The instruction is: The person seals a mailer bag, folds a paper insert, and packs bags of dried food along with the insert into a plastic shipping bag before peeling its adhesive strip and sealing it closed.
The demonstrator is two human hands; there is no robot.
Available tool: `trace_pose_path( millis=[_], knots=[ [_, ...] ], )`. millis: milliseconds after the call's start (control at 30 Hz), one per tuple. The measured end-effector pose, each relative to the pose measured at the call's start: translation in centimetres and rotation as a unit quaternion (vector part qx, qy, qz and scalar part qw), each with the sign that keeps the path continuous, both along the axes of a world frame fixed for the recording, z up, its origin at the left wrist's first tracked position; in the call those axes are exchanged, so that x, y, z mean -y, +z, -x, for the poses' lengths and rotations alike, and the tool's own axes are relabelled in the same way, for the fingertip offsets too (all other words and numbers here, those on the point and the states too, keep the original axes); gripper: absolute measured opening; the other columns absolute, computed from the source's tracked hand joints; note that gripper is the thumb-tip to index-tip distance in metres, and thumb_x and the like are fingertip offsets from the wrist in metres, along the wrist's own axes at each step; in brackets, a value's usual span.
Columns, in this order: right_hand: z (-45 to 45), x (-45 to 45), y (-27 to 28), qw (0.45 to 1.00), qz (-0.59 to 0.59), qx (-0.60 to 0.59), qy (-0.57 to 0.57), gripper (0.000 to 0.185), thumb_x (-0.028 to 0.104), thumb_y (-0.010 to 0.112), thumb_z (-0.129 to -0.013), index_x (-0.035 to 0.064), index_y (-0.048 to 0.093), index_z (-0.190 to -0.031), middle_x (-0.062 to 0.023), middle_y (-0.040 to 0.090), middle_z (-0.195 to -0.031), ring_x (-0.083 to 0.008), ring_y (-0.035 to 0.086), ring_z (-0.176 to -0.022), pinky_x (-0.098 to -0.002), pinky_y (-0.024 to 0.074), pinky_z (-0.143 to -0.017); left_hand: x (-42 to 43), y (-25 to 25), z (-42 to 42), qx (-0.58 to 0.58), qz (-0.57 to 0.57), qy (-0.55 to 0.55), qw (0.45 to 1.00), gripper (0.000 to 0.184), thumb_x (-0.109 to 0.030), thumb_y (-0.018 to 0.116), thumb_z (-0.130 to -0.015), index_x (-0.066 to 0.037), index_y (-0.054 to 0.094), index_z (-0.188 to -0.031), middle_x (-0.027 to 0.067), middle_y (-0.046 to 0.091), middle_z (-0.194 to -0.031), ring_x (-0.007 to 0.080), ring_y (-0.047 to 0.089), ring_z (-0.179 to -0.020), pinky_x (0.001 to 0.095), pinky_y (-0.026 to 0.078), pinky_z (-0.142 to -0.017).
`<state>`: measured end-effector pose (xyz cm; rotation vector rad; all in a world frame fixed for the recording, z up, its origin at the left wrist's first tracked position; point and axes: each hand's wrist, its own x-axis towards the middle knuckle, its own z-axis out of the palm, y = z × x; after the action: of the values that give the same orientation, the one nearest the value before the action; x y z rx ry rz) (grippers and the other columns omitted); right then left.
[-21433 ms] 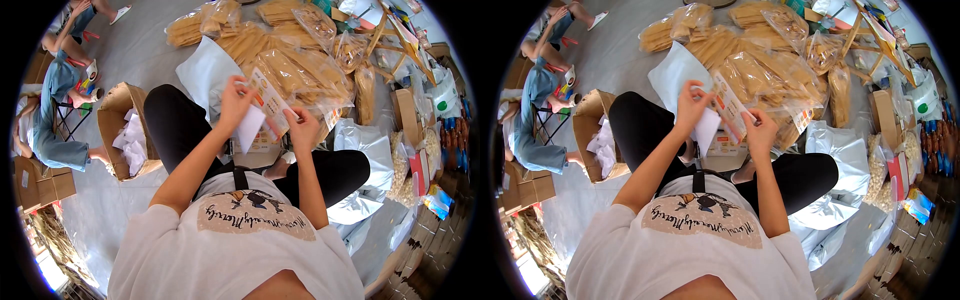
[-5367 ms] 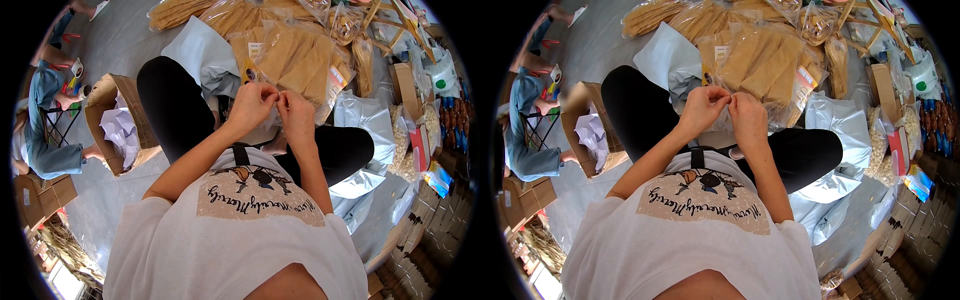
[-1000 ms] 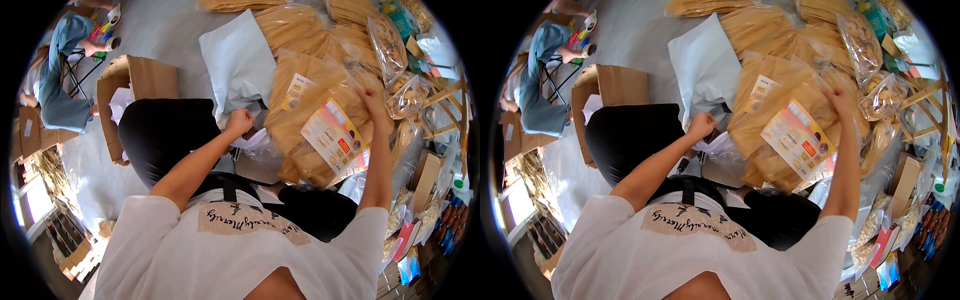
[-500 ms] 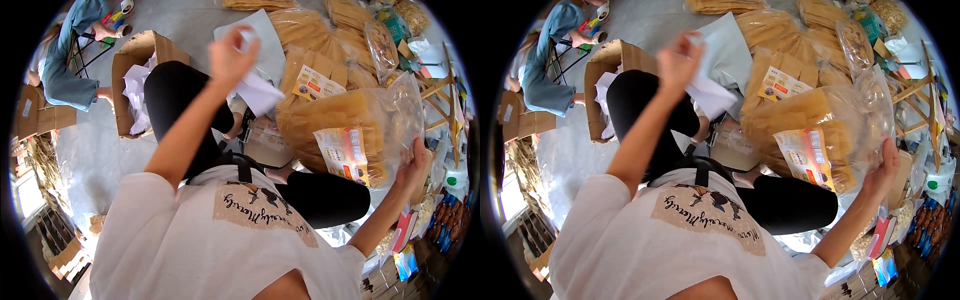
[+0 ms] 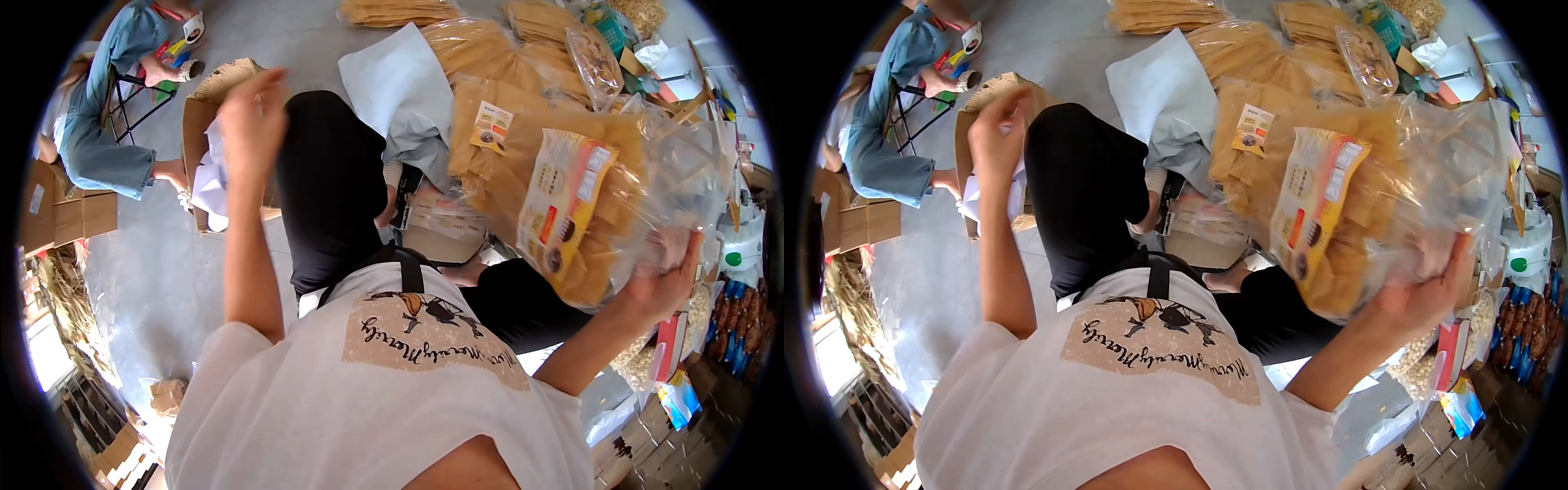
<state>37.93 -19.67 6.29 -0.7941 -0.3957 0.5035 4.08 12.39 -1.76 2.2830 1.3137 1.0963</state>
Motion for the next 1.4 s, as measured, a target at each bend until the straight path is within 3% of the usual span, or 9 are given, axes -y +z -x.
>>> trace_pose_path(
  millis=[167, 267, 400, 533, 667, 900, 1000, 1067, 1400],
  knots=[
    [4.9, -4.5, 1.0, 0.942, 0.18, -0.039, -0.281, 0.015, 0.011, 0.046, -0.091, 0.0006, 0.054, -0.097, -0.0013, 0.051, -0.069, -0.0117, 0.047, -0.06, -0.0303, 0.0472, -0.067, 1.1, -10.5, -14.7, -0.073, 0.244, -0.274, 0.927, 0.027, -0.001, 0.058, -0.071, -0.004, 0.062, -0.097, 0.0123, 0.063, -0.084, 0.0224, 0.061, -0.075, 0.0328, 0.048, -0.063],
    [3.6, -0.5, -0.6, 0.995, 0.015, 0.087, 0.048, 0.018, 0.013, 0.048, -0.09, 0.0, 0.054, -0.101, -0.0012, 0.054, -0.075, -0.0113, 0.05, -0.067, -0.0339, 0.0473, -0.076, 2.2, -22.8, -18.7, -0.28, 0.338, -0.235, 0.868, 0.039, -0.01, 0.061, -0.065, -0.005, 0.058, -0.104, 0.0192, 0.059, -0.1, 0.0343, 0.056, -0.095, 0.0418, 0.045, -0.08],
    [6.2, -1.3, 0.6, 0.991, 0.073, 0.087, -0.077, 0.022, 0.015, 0.049, -0.09, 0.0027, 0.052, -0.107, -0.0036, 0.058, -0.09, -0.0103, 0.054, -0.071, -0.0326, 0.0488, -0.075, 6.2, -31.6, -17.3, -0.223, 0.19, -0.273, 0.916, 0.036, -0.009, 0.055, -0.071, -0.007, 0.053, -0.107, 0.016, 0.062, -0.093, 0.0346, 0.057, -0.093, 0.0445, 0.047, -0.076],
    [6.9, -3.6, 0.9, 0.93, 0.19, 0.082, -0.302, 0.027, 0.013, 0.049, -0.09, 0.0014, 0.049, -0.114, -0.0065, 0.056, -0.1, -0.0131, 0.054, -0.085, -0.0347, 0.0463, -0.079, 5.0, -28.0, -18.5, -0.31, 0.277, -0.314, 0.854, 0.022, -0.003, 0.053, -0.073, -0.007, 0.06, -0.093, 0.0141, 0.062, -0.089, 0.0328, 0.055, -0.096, 0.0429, 0.045, -0.075],
    [5.4, -3.4, 0.3, 0.94, 0.162, 0.153, -0.26, 0.027, 0.012, 0.05, -0.089, 0.0007, 0.049, -0.114, -0.0072, 0.056, -0.102, -0.0164, 0.053, -0.095, -0.0351, 0.0463, -0.08, 3.7, -24.4, -21.3, -0.025, 0.149, -0.118, 0.981, 0.014, -0.007, 0.051, -0.078, -0.009, 0.06, -0.089, 0.0165, 0.061, -0.086, 0.0346, 0.059, -0.082, 0.0448, 0.045, -0.067],
    [4.8, -4.1, 0.7, 0.933, 0.172, 0.221, -0.226, 0.021, 0.006, 0.049, -0.088, -0.0011, 0.047, -0.108, -0.009, 0.059, -0.093, -0.016, 0.059, -0.083, -0.0328, 0.049, -0.076, 0.4, -6.7, -21.0, 0.201, 0.143, -0.173, 0.953, 0.016, -0.004, 0.05, -0.081, -0.008, 0.056, -0.094, 0.0204, 0.058, -0.076, 0.04, 0.056, -0.071, 0.043, 0.043, -0.06],
    [4.7, -3.8, 1.4, 0.93, 0.162, 0.256, -0.21, 0.018, 0.005, 0.05, -0.087, -0.0009, 0.046, -0.103, -0.01, 0.059, -0.091, -0.0169, 0.06, -0.082, -0.0352, 0.0513, -0.075, -1.6, -2.0, -19.9, 0.251, 0.108, -0.248, 0.929, 0.01, -0.006, 0.05, -0.085, -0.003, 0.057, -0.092, 0.0101, 0.062, -0.067, 0.0197, 0.057, -0.054, 0.0306, 0.042, -0.051],
    [4.3, -4.1, 1.5, 0.933, 0.135, 0.272, -0.195, 0.015, 0.006, 0.05, -0.088, 0.0004, 0.047, -0.101, -0.01, 0.059, -0.09, -0.0196, 0.061, -0.081, -0.0387, 0.0521, -0.076, -3.5, 0.4, -19.6, 0.422, 0.309, -0.216, 0.824, 0.015, -0.011, 0.053, -0.087, 0.0, 0.058, -0.096, 0.0039, 0.059, -0.067, 0.0098, 0.053, -0.054, 0.0262, 0.041, -0.051],
    [1.8, -9.4, 8.1, 0.902, -0.026, 0.38, -0.201, 0.007, 0.006, 0.051, -0.088, 0.0033, 0.046, -0.091, -0.0104, 0.058, -0.087, -0.0307, 0.06, -0.091, -0.0427, 0.0466, -0.087, -7.9, 5.8, -23.5, 0.477, 0.282, -0.283, 0.783, 0.025, -0.008, 0.072, -0.071, 0.004, 0.061, -0.091, 0.0078, 0.062, -0.077, 0.0129, 0.057, -0.062, 0.0248, 0.048, -0.059]
  ],
)
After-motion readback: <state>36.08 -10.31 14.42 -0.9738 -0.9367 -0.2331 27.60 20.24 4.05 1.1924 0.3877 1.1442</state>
